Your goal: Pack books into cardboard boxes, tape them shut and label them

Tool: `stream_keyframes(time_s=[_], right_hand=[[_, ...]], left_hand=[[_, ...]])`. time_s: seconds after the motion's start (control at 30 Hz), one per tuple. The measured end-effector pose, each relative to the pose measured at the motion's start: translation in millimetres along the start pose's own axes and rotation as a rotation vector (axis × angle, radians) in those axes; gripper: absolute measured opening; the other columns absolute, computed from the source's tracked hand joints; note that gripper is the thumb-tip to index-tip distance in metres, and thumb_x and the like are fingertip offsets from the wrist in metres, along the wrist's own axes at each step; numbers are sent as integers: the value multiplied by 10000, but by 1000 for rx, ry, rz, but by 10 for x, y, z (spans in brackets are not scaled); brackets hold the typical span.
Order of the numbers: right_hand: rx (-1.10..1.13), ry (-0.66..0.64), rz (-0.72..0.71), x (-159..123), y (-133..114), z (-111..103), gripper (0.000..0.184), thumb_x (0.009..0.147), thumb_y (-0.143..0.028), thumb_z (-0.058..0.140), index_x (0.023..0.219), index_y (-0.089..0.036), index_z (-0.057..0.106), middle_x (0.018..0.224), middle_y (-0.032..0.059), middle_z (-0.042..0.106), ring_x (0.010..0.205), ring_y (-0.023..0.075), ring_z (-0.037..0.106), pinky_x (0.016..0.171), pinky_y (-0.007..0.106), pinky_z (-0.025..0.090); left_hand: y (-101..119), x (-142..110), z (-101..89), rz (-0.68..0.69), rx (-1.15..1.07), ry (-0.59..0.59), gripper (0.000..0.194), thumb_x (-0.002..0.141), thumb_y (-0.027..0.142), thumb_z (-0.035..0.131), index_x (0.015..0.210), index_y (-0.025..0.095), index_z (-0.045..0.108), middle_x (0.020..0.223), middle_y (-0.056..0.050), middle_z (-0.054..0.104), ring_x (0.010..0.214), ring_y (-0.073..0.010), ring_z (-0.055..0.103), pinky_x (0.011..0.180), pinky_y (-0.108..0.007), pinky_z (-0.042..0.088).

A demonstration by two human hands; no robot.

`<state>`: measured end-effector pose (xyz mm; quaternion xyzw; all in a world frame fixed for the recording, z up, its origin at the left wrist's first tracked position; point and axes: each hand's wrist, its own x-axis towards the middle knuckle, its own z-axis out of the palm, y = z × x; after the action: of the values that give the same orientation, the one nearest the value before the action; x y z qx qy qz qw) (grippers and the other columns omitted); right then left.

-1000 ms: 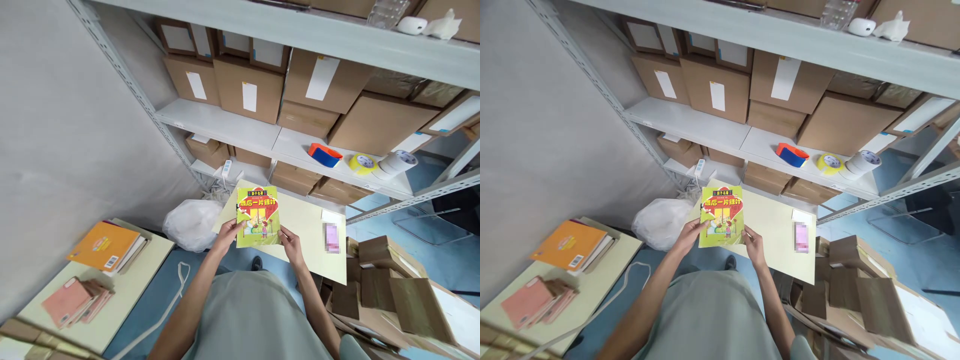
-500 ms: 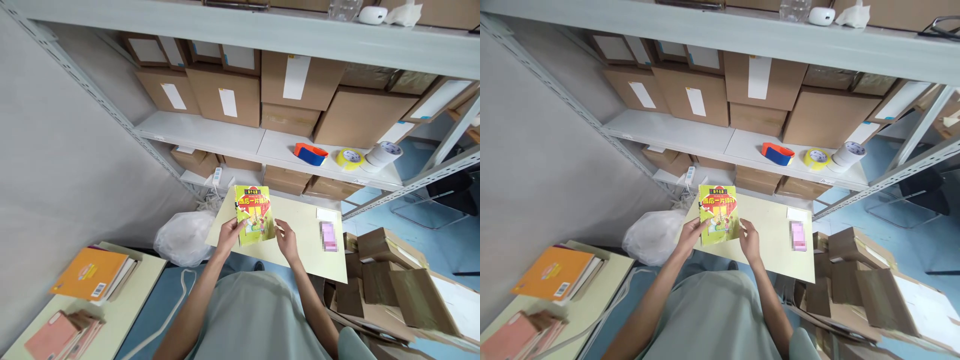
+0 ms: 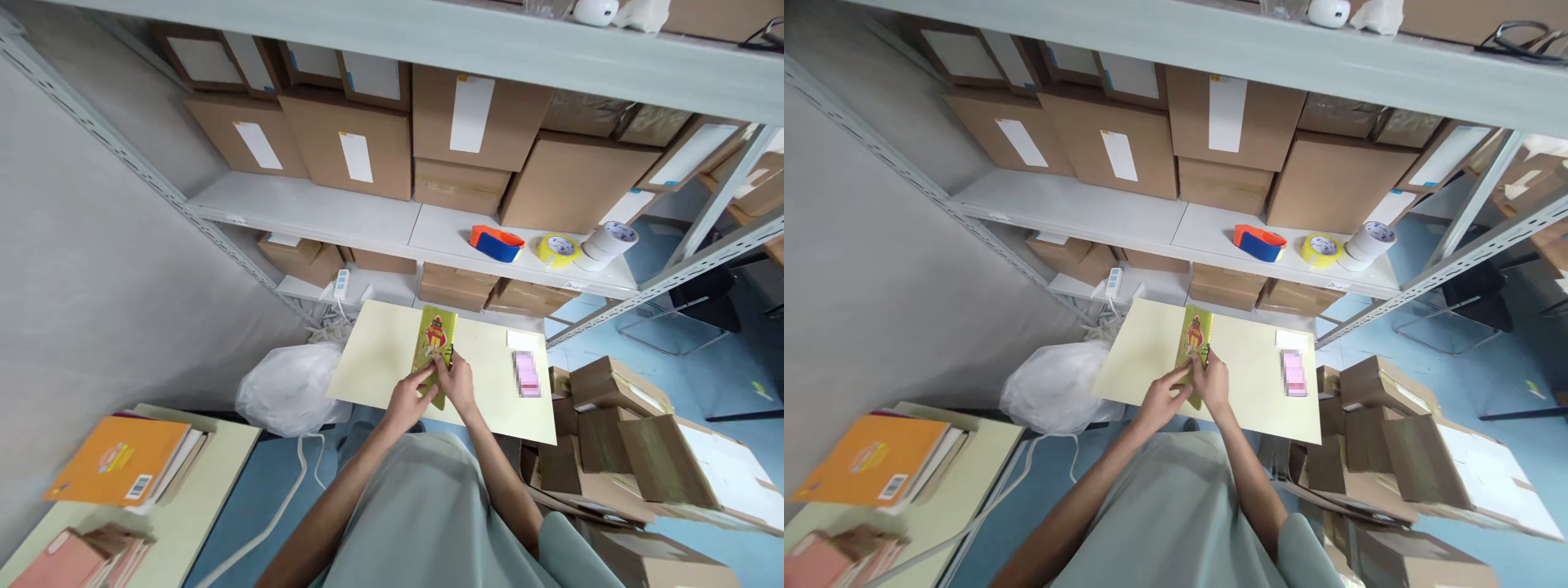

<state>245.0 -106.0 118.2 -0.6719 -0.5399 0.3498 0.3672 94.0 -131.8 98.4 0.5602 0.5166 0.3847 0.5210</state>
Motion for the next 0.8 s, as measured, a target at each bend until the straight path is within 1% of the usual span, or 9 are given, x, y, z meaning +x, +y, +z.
stream_keyframes(time_s=[0.07, 0.13, 0.17, 0.2, 0.27, 0.37, 0.43, 0.53, 0.8], right_hand=[[54, -58, -18, 44, 33, -77, 481, 997, -683, 583, 979, -237, 761, 909, 121, 838, 795, 312, 772, 729, 363, 586], [199, -142, -42, 54, 15, -155, 529, 961, -733, 638, 995, -224, 778, 967, 111, 846, 852, 311, 772, 762, 371, 603], [294, -185, -46, 49, -12, -195, 560, 940, -760, 666, 1021, -219, 785, 1009, 108, 849, 898, 316, 778, 788, 379, 616], [389, -222, -41, 40, -47, -234, 590, 921, -783, 690, 1047, -216, 790, 1048, 105, 849, 944, 325, 784, 815, 390, 628], [533, -276, -11, 25, -126, -309, 637, 884, -822, 727, 1081, -220, 796, 1087, 102, 848, 1008, 349, 793, 853, 422, 647], [617, -304, 14, 33, -220, -392, 661, 834, -845, 782, 1083, -233, 806, 1104, 101, 850, 1038, 373, 801, 872, 457, 663], [623, -310, 13, 54, -251, -419, 674, 814, -853, 799, 1080, -234, 809, 1112, 103, 851, 1044, 380, 805, 871, 468, 669], [591, -307, 26, 78, -260, -422, 707, 801, -880, 791, 1089, -234, 805, 1121, 108, 854, 1064, 388, 806, 851, 464, 674], [596, -217, 49, 208, -51, -277, 634, 839, -784, 825, 1097, -207, 770, 1204, 147, 850, 1114, 377, 811, 908, 452, 683]], left_hand=[[-64, 56, -155, -60, -94, 88, 573, 868, 521, 852, 1358, 234, 781, 1488, -156, 731, 1374, -354, 695, 1108, -455, 613], [-103, 123, -367, -177, -131, 265, 719, 830, 578, 898, 1414, 198, 721, 1564, -212, 663, 1423, -374, 662, 1119, -465, 602], [-105, 147, -478, -221, -159, 309, 781, 807, 611, 916, 1431, 192, 702, 1577, -226, 649, 1453, -384, 641, 1131, -465, 592], [-91, 159, -583, -234, -206, 302, 819, 796, 654, 915, 1435, 192, 696, 1559, -223, 666, 1472, -390, 628, 1138, -458, 585], [-22, 145, -755, -238, -335, 184, 840, 790, 747, 880, 1402, 193, 726, 1435, -195, 755, 1439, -403, 655, 1106, -445, 599], [142, 72, -890, -271, -481, 18, 836, 756, 802, 871, 1300, 172, 794, 1185, -162, 846, 1284, -420, 747, 990, -444, 641], [242, 33, -914, -294, -505, 4, 820, 711, 751, 931, 1270, 162, 816, 1121, -156, 856, 1212, -422, 777, 938, -447, 651], [333, 16, -914, -302, -490, 18, 807, 676, 687, 981, 1279, 173, 828, 1143, -153, 856, 1168, -418, 790, 916, -453, 655], [365, 62, -892, -263, -446, 23, 774, 694, 685, 963, 1244, 157, 834, 1089, -143, 857, 1120, -391, 787, 923, -439, 638]])
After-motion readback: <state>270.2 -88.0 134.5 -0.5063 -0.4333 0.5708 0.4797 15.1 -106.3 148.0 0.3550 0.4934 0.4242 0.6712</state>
